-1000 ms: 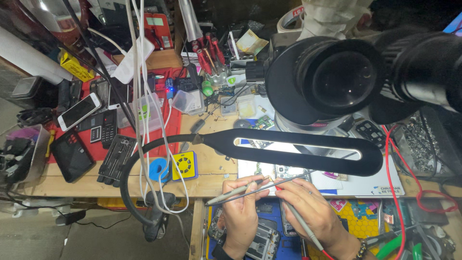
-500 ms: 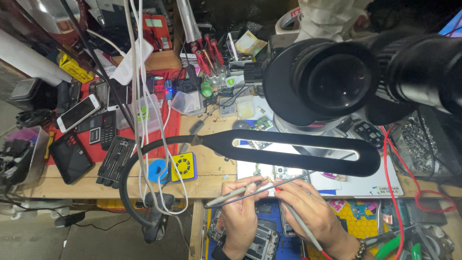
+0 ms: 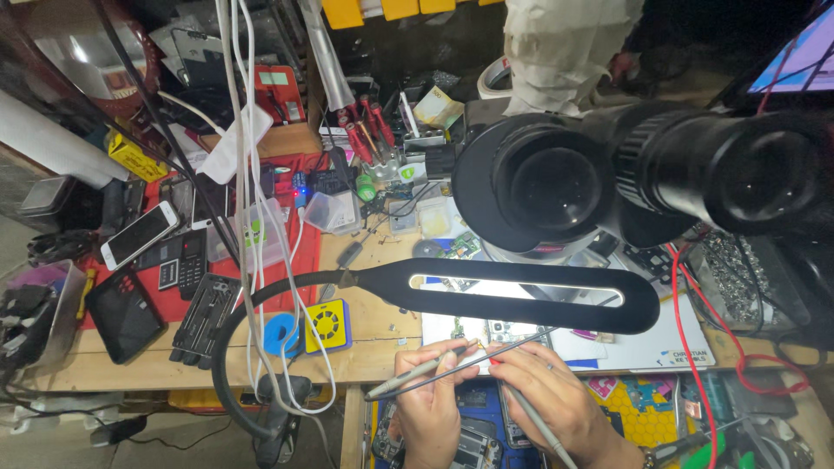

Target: The person handles a disassembled smartphone, connecting a red and a black wire to the device's internal components. They then use a multimeter to test the circuit while holding the phone steady with their other hand.

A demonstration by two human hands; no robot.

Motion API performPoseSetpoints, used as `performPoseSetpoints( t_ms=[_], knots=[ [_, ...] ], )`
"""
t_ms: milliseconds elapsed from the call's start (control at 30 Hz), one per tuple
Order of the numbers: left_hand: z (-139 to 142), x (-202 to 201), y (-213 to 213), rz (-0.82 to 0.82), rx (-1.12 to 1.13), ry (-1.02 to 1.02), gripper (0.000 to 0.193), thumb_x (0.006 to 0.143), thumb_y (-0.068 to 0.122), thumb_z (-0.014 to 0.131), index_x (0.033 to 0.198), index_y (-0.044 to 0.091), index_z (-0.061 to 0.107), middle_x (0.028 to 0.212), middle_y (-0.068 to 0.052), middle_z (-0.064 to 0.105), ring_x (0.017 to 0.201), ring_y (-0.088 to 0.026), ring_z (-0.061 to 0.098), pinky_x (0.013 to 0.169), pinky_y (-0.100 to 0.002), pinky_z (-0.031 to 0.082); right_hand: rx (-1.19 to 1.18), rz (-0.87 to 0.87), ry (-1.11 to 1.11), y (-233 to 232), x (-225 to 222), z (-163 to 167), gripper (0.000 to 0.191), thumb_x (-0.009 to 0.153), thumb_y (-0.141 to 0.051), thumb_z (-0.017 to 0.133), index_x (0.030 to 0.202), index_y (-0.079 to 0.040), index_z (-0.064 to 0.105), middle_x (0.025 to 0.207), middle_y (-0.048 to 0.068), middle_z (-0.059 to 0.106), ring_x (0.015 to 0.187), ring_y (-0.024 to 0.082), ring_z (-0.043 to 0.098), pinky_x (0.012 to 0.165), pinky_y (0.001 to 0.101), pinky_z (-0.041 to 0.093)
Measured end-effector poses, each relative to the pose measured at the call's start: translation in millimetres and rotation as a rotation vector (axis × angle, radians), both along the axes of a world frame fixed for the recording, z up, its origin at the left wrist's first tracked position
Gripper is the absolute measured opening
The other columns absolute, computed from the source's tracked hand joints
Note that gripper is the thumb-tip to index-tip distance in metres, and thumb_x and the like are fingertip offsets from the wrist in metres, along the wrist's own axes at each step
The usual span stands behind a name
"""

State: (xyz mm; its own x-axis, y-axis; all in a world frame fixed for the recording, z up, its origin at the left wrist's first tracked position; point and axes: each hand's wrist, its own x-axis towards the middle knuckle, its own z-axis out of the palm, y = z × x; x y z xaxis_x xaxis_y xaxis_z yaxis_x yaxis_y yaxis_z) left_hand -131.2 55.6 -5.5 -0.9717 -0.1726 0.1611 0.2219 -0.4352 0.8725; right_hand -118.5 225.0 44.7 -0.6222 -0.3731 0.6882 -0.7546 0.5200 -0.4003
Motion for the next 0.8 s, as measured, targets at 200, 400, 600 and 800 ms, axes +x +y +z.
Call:
performPoseSetpoints(
  t_ms=[200,400,600,800],
  knots=[
    [-0.5,-1.1,-0.1,0.007,-0.016,0.007,0.013,0.099,-0.001,0.053,0.106,-0.002,0.042,0.115,-0.029,0.068,0.103,-0.032,0.077,0.077,-0.034,0.070,-0.005,-0.007,-0.004,-0.3,-1.2,-0.1,0.035,0.076,0.003,0.075,0.111,0.004,0.067,0.114,0.018,0.072,0.107,0.032,0.073,0.099,0.0462,0.057],
    [0.1,-1.7,-0.2,0.007,-0.027,0.010,0.013,0.099,0.000,0.054,0.106,-0.003,0.043,0.115,-0.029,0.069,0.103,-0.032,0.077,0.077,-0.034,0.070,-0.003,-0.005,0.010,-0.5,-1.8,0.3,0.035,0.076,0.003,0.074,0.111,0.004,0.067,0.115,0.018,0.072,0.108,0.032,0.073,0.099,0.0466,0.056],
    [1.2,-0.9,0.0,0.004,-0.020,0.003,0.013,0.099,0.000,0.054,0.106,-0.003,0.043,0.116,-0.028,0.068,0.104,-0.031,0.077,0.077,-0.033,0.070,-0.003,-0.008,-0.007,-0.9,-0.7,0.7,0.036,0.076,0.003,0.074,0.111,0.004,0.067,0.114,0.018,0.072,0.108,0.031,0.073,0.099,0.0465,0.056],
    [1.6,0.9,-1.0,-0.001,-0.022,-0.004,0.013,0.099,0.000,0.054,0.106,-0.004,0.044,0.116,-0.029,0.068,0.104,-0.032,0.076,0.077,-0.033,0.070,-0.011,-0.004,0.002,-1.8,-0.3,1.6,0.037,0.075,0.004,0.074,0.111,0.004,0.067,0.114,0.018,0.072,0.108,0.032,0.073,0.098,0.0456,0.057]
  ],
)
